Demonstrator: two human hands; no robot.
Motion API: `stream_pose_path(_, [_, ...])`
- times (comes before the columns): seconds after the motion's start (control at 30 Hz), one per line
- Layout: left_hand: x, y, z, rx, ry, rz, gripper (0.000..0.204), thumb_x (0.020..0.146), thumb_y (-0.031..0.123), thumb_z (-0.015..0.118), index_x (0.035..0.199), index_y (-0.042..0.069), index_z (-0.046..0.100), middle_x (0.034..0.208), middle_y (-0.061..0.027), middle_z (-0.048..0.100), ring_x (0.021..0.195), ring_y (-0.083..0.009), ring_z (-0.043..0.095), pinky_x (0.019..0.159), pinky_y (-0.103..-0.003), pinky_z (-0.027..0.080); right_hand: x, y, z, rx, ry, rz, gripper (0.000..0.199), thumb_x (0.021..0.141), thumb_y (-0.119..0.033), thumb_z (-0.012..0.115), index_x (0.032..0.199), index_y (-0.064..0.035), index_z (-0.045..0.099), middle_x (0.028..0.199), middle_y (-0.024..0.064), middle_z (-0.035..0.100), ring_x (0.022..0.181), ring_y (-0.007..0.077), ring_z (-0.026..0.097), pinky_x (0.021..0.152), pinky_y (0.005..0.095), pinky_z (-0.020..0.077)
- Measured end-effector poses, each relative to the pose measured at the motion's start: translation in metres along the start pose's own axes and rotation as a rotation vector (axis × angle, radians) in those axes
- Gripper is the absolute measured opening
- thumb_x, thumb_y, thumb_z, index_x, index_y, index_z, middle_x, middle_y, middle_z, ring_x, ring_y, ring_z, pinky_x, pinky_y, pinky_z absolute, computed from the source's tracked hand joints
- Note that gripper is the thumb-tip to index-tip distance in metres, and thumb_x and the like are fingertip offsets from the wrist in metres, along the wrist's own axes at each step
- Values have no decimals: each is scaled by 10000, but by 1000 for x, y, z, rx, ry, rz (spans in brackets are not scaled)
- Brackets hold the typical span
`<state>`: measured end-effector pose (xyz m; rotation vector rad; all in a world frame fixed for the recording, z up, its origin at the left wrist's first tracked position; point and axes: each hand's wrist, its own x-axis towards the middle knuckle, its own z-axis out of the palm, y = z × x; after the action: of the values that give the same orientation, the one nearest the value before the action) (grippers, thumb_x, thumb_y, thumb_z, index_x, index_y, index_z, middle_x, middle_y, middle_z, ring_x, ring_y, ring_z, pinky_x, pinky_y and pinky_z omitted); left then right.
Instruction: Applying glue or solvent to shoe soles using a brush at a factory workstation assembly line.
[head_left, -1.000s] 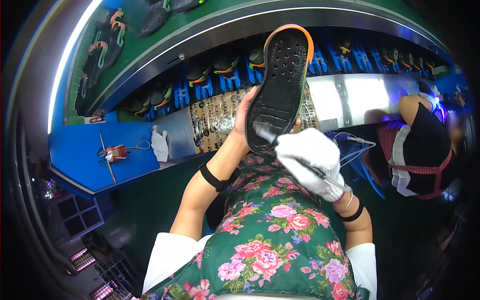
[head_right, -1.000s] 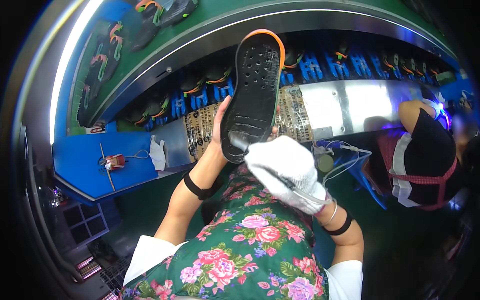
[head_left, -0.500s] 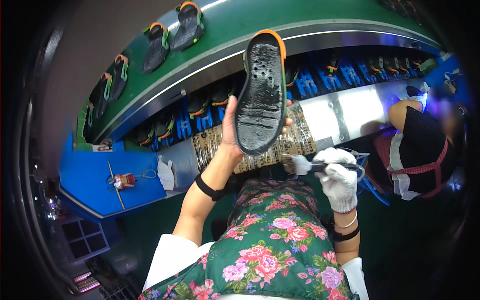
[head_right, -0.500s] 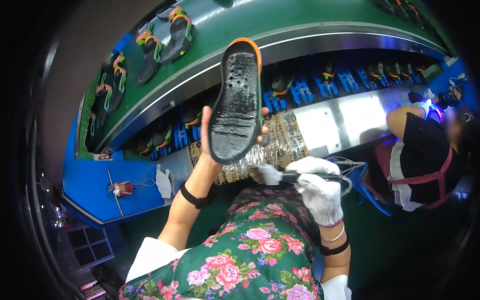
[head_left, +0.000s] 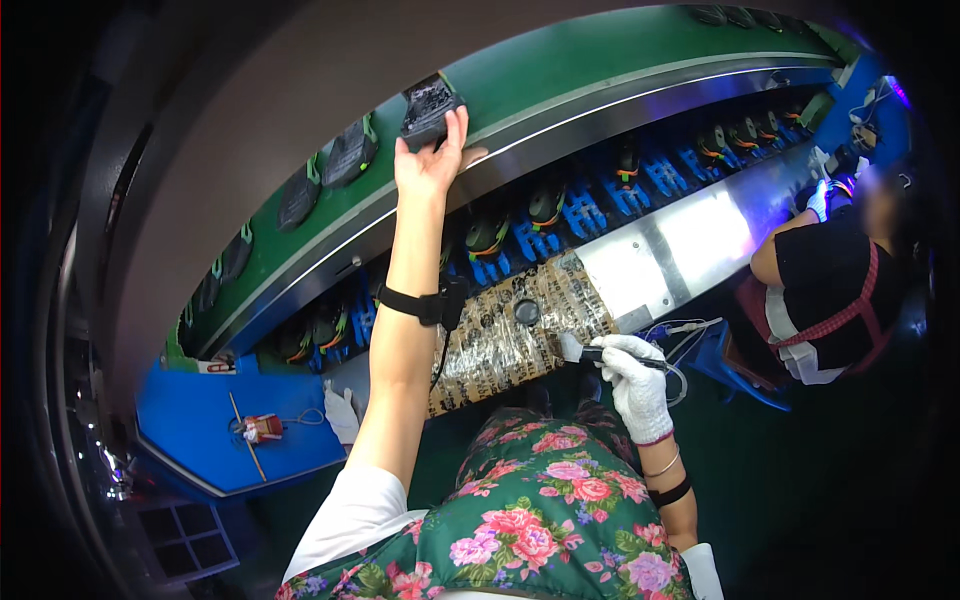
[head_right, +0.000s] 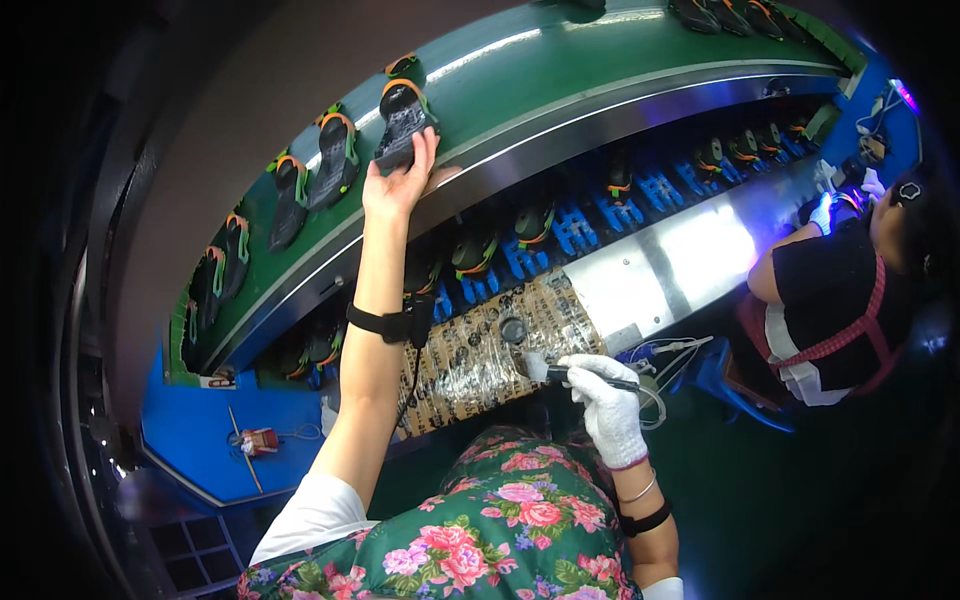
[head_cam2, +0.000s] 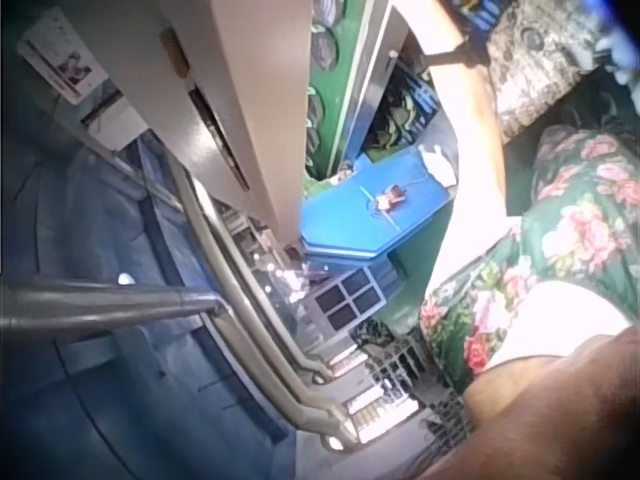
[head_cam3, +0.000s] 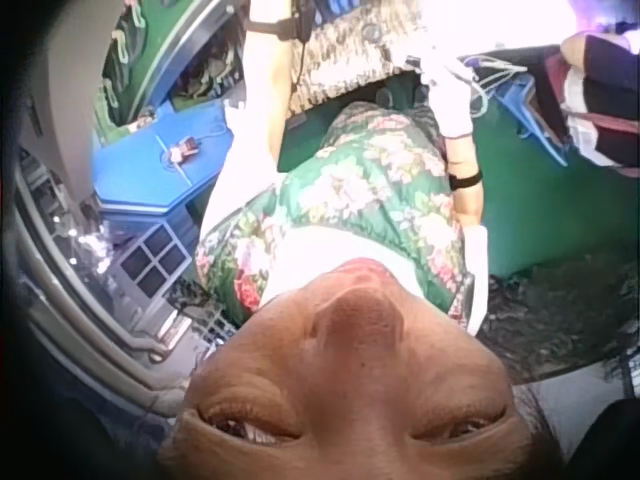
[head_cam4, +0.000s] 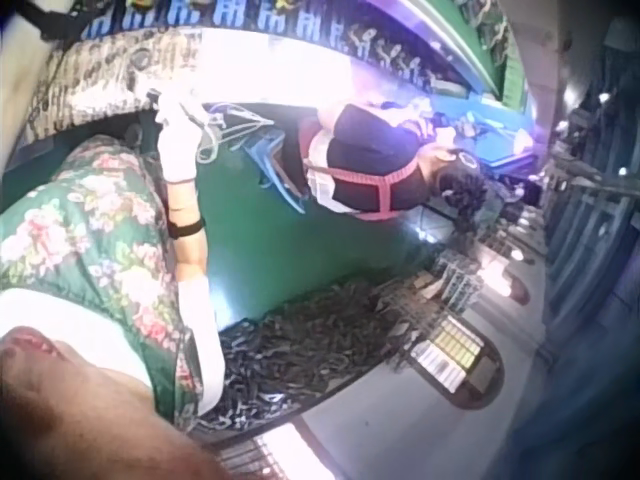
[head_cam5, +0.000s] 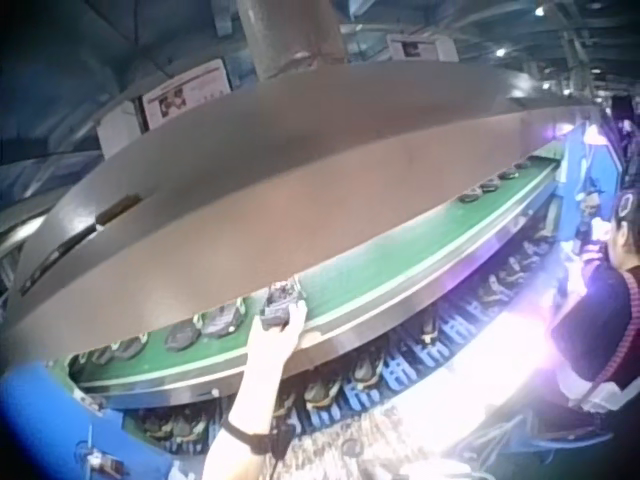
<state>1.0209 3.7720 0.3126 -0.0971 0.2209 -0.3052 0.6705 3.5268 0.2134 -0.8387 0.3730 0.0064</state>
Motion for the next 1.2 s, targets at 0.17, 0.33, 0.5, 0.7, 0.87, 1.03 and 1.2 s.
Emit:
stream_pose_path(0.17, [16, 24, 18, -16, 31, -10, 977, 996, 705, 284, 1514, -121, 217, 1551, -324, 272, 1394, -492, 366, 1070, -490, 508, 7, 9, -3, -3, 3, -10, 184, 837, 29, 681, 1013, 44, 734, 967, 149, 753, 678, 127, 634, 617, 223, 497])
stream_pose_path(0.33, [-35, -34, 25, 68, 67, -55, 953, 1008, 694, 258, 1522, -108, 236, 1523, -283, 377, 1369, -388, 454, 1111, -484, 445, 11, 17, -5, 25, 52, -7, 177, 847, 12, 688, 1016, 33, 733, 979, 134, 755, 682, 121, 635, 625, 220, 502])
stream_pose_path(0.5, [-53, -63, 21, 691, -177, -387, 620, 1049, 447, 440, 1461, -16, 464, 1244, -200, 646, 1107, -321, 638, 919, -423, 534, 15, 31, -7, 75, 105, 14, 172, 861, 12, 689, 1027, 19, 732, 998, 124, 754, 723, 122, 667, 638, 215, 516])
stream_pose_path(0.7, [-9, -139, 43, 1503, -278, -298, 546, 1031, 424, 517, 1407, 30, 546, 1130, -153, 694, 982, -230, 678, 873, -321, 535, 30, 71, -16, 109, 172, 81, 147, 875, -18, 708, 1020, -1, 727, 959, 73, 747, 755, 118, 666, 630, 220, 484])
stream_pose_path(0.87, [70, -221, 52, 2295, -705, -21, 469, 967, 349, 633, 1304, 24, 649, 1129, -141, 709, 1040, -207, 676, 918, -334, 523, 58, 64, -18, 127, 227, 15, 165, 846, -33, 761, 1008, -3, 755, 931, 37, 744, 779, 99, 661, 690, 221, 502])
stream_pose_path(1.03, [189, -291, 40, 2778, -1035, 290, 550, 919, 362, 651, 1338, 7, 620, 1298, -193, 651, 1173, -322, 646, 1027, -406, 491, 101, 79, -37, -11, 220, -54, 203, 855, -79, 772, 1040, 4, 760, 1022, 49, 748, 953, 127, 674, 890, 275, 530])
stream_pose_path(1.2, [287, -355, 33, 3017, -1152, 196, 757, 911, 332, 620, 1522, -29, 358, 1587, -207, 369, 1470, -338, 358, 1206, -407, 323, 115, 47, -46, -156, 244, -82, 184, 871, -133, 769, 1011, -13, 779, 1033, 47, 758, 975, 118, 664, 919, 273, 510])
